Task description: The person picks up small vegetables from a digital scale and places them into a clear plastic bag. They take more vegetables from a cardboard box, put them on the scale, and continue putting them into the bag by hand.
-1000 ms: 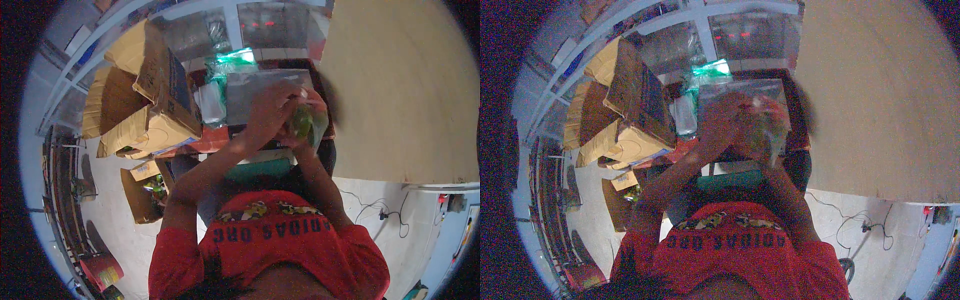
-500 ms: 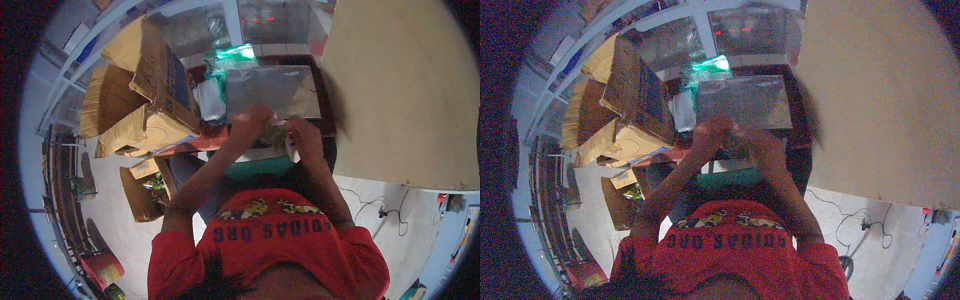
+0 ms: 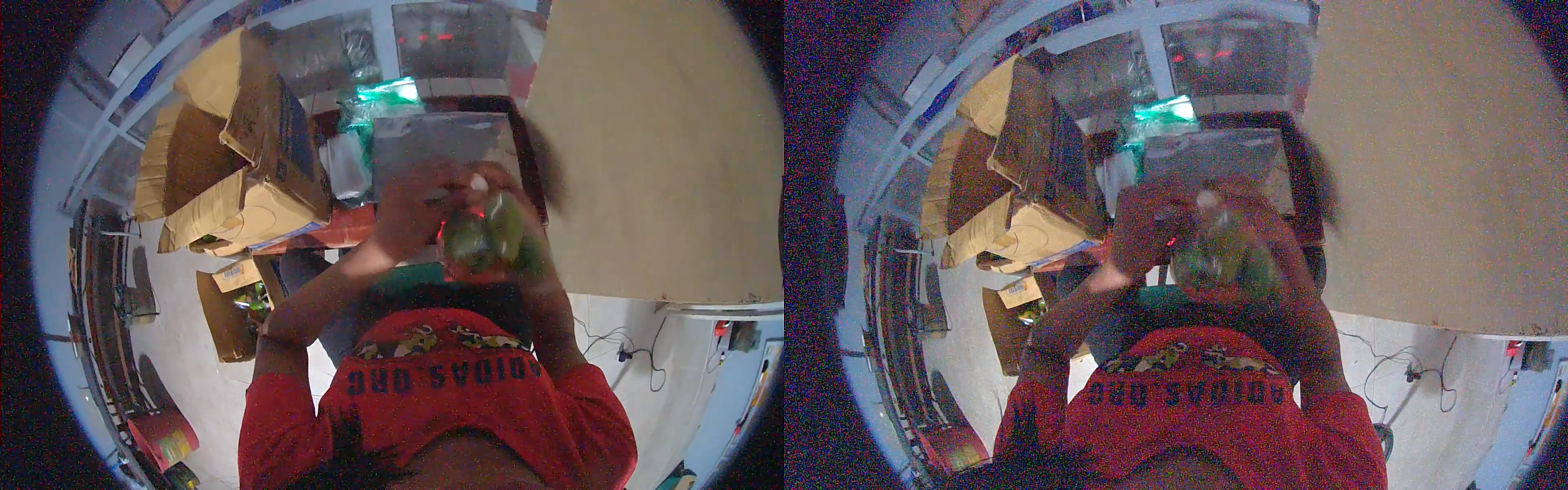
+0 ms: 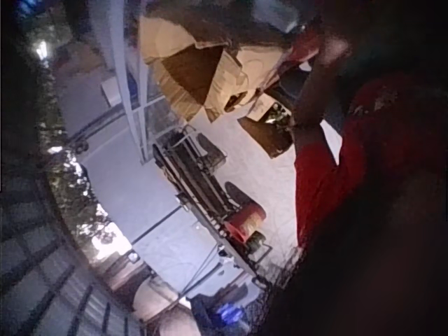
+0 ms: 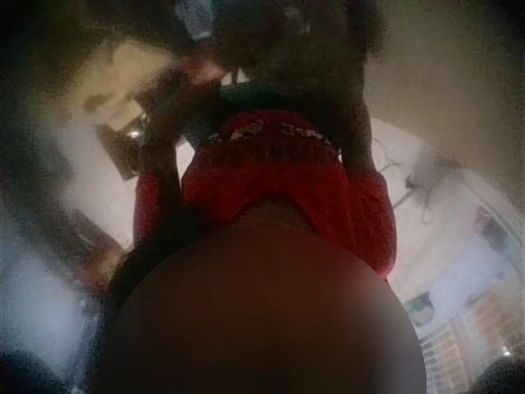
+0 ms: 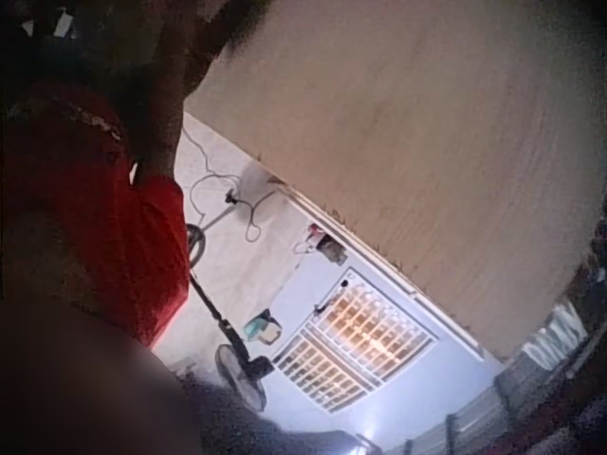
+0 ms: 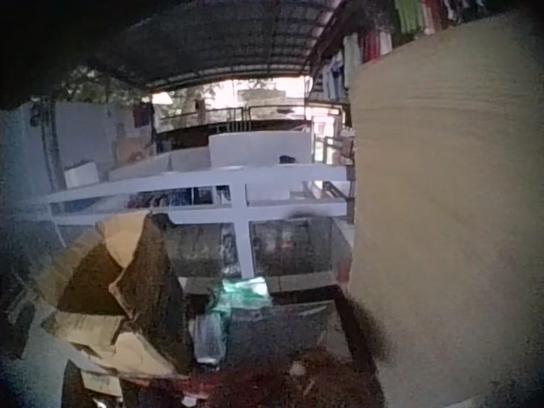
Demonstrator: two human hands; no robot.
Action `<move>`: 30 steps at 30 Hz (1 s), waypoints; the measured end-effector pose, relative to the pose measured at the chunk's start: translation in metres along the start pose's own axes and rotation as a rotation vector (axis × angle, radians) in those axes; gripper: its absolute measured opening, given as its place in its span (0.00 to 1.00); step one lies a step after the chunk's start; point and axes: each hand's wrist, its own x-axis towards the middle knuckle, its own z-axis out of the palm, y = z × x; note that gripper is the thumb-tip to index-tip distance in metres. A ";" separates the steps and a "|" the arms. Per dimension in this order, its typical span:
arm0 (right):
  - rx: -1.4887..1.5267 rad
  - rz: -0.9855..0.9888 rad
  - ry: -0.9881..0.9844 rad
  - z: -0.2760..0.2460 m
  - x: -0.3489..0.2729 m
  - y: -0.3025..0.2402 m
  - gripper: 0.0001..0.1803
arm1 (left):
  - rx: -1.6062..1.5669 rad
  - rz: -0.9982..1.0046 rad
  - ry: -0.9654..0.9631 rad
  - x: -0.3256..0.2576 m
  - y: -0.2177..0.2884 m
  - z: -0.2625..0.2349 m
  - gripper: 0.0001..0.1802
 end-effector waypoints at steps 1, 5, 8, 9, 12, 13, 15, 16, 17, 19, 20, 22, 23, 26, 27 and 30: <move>0.264 0.106 0.052 0.005 0.005 0.013 0.23 | -0.005 0.005 -0.004 0.003 -0.006 0.003 0.06; 0.984 0.005 -0.014 -0.020 0.027 0.098 0.32 | -0.077 -0.432 0.041 0.005 -0.030 0.010 0.08; 1.080 0.051 -0.254 -0.005 0.013 0.115 0.39 | -0.366 -0.475 0.196 -0.025 -0.076 0.028 0.06; 1.130 0.249 -0.199 -0.025 0.010 0.147 0.34 | -0.612 -0.384 0.309 -0.028 -0.089 0.042 0.05; 1.030 0.516 0.053 -0.004 -0.004 0.154 0.23 | -0.359 -0.629 0.351 -0.047 -0.101 0.040 0.06; 0.864 0.553 0.238 0.008 -0.006 0.147 0.17 | -0.349 -0.639 0.358 -0.055 -0.104 0.040 0.06; 0.806 0.539 0.196 0.000 -0.010 0.148 0.13 | -0.022 -0.559 0.446 -0.061 -0.106 0.044 0.06; 0.744 0.520 0.149 -0.002 -0.012 0.149 0.08 | -0.022 -0.565 0.443 -0.063 -0.107 0.047 0.06; 0.749 0.526 0.152 0.001 -0.014 0.141 0.08 | -0.052 -0.592 0.456 -0.064 -0.106 0.048 0.06; 0.662 0.459 0.298 0.016 -0.017 0.114 0.10 | -0.082 -0.627 0.473 -0.068 -0.106 0.050 0.06; 0.660 0.462 0.301 0.017 -0.020 0.108 0.10 | -0.064 -0.618 0.467 -0.069 -0.105 0.051 0.06; 0.363 0.496 0.229 0.015 -0.028 0.101 0.13 | -0.049 -0.613 0.461 -0.072 -0.105 0.052 0.06; 0.361 0.498 0.225 0.012 -0.028 0.100 0.13 | 0.019 -0.550 0.438 -0.072 -0.105 0.052 0.06; -0.460 0.290 0.110 0.014 -0.027 0.091 0.11 | 0.202 -0.426 0.336 -0.073 -0.101 0.047 0.06; -0.554 0.272 0.187 0.032 -0.025 0.067 0.11 | 0.315 -0.363 0.256 -0.073 -0.098 0.044 0.06; -0.918 0.069 0.231 0.034 -0.029 0.064 0.09 | 0.206 -0.453 0.176 -0.075 -0.087 0.038 0.06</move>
